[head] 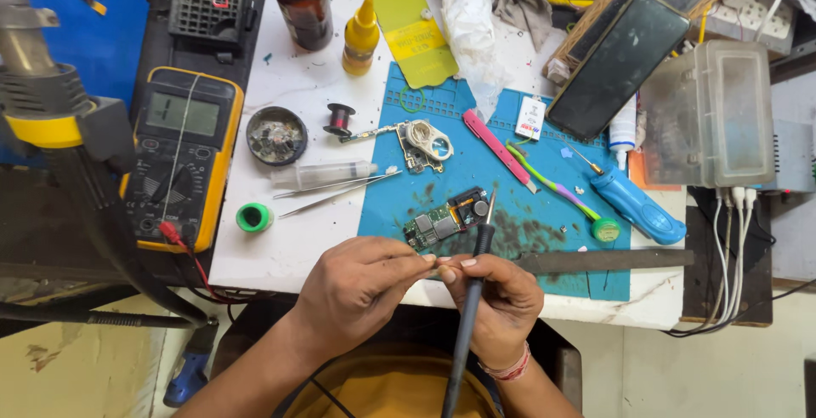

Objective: The person performs soldering and repair work on a mobile phone circuit board using a soldering iron and tweezers on a cluttered repair bench.

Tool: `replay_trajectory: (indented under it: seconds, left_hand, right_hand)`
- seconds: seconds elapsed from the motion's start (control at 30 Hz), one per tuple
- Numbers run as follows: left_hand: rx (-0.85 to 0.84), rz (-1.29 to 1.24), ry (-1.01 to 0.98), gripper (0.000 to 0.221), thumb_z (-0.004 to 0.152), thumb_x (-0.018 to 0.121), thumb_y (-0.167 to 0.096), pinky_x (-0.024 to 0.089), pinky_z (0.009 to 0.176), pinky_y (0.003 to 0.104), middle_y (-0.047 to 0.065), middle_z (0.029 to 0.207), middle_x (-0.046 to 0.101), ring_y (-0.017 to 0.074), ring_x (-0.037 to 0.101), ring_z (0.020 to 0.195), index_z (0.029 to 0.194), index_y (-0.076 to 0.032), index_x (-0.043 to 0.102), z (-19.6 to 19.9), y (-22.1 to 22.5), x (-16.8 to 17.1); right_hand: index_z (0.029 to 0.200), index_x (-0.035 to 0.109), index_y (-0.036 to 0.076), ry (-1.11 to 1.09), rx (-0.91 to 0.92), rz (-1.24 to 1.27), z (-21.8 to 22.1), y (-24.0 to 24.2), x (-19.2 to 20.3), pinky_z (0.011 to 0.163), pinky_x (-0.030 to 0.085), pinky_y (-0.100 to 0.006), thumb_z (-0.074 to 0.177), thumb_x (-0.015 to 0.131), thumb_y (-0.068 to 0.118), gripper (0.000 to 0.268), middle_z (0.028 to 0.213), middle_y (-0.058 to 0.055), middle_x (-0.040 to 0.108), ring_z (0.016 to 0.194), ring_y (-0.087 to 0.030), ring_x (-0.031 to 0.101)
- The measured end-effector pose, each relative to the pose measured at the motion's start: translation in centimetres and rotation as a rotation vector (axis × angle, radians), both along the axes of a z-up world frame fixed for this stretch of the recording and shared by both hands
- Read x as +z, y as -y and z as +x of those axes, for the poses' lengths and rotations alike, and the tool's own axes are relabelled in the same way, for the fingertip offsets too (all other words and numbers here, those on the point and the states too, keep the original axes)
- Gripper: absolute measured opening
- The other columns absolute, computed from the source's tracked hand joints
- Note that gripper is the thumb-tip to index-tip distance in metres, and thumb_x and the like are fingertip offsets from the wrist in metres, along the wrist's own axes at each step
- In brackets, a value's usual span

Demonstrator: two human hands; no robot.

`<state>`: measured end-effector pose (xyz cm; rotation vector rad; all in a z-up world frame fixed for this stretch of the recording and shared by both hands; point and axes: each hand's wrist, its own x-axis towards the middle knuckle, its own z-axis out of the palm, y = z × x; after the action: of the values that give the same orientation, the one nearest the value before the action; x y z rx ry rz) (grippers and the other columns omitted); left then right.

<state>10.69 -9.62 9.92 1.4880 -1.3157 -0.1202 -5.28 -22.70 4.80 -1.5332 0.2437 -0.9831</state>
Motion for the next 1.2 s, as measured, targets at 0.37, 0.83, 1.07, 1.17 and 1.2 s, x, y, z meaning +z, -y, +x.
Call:
replay_trajectory:
  seconds: [0.37, 0.83, 1.07, 1.17, 1.2]
  left_hand:
    - [-0.137, 0.018, -0.221, 0.028, 0.083, 0.073, 0.006, 0.059, 0.072, 0.03, 0.006, 0.095, 0.075, 0.0204, 0.074, 0.084, 0.107, -0.008, 0.078, 0.9, 1.4, -1.3]
    - [-0.089, 0.09, -0.274, 0.012, 0.083, 0.079, -0.002, 0.049, 0.065, 0.031, 0.004, 0.087, 0.076, 0.0195, 0.068, 0.071, 0.092, -0.008, 0.076, 1.5, 2.8, -1.0]
    - [-0.103, 0.071, -0.293, 0.024, 0.082, 0.082, -0.002, 0.05, 0.063, 0.03, 0.004, 0.089, 0.075, 0.0176, 0.068, 0.07, 0.105, -0.006, 0.076, 1.8, 3.3, -1.4]
    - [-0.122, 0.071, -0.285, 0.033, 0.082, 0.083, 0.0, 0.053, 0.063, 0.029, 0.005, 0.092, 0.073, 0.0183, 0.067, 0.074, 0.114, -0.004, 0.076, 1.7, 3.1, -1.6]
    - [-0.142, 0.063, -0.259, 0.033, 0.081, 0.082, 0.001, 0.053, 0.063, 0.029, 0.004, 0.093, 0.072, 0.0182, 0.067, 0.075, 0.113, -0.006, 0.077, 1.8, 3.1, -1.7]
  right_hand:
    - [0.107, 0.067, 0.002, -0.078, -0.009, 0.222, -1.4, 1.0, -0.7, 0.083, 0.061, -0.03, 0.089, 0.075, -0.014, 0.026, 0.1, -0.017, 0.077, 0.095, -0.018, 0.075]
    - [0.106, 0.068, 0.006, -0.164, 0.006, 0.182, -0.9, 2.7, 0.0, 0.068, 0.057, -0.024, 0.088, 0.079, -0.011, 0.027, 0.097, -0.018, 0.08, 0.077, -0.01, 0.07]
    - [0.107, 0.068, 0.007, -0.167, 0.021, 0.084, -0.3, 3.4, 0.9, 0.075, 0.063, -0.029, 0.088, 0.078, -0.01, 0.028, 0.093, -0.015, 0.077, 0.088, -0.02, 0.078]
    - [0.107, 0.068, 0.007, -0.172, 0.05, 0.108, -0.4, 3.5, 0.9, 0.076, 0.064, -0.03, 0.088, 0.078, -0.011, 0.028, 0.095, -0.016, 0.077, 0.089, -0.021, 0.078]
    - [0.108, 0.069, 0.007, -0.171, 0.051, 0.112, -0.4, 3.5, 0.9, 0.076, 0.064, -0.031, 0.087, 0.077, -0.011, 0.029, 0.095, -0.017, 0.077, 0.088, -0.021, 0.078]
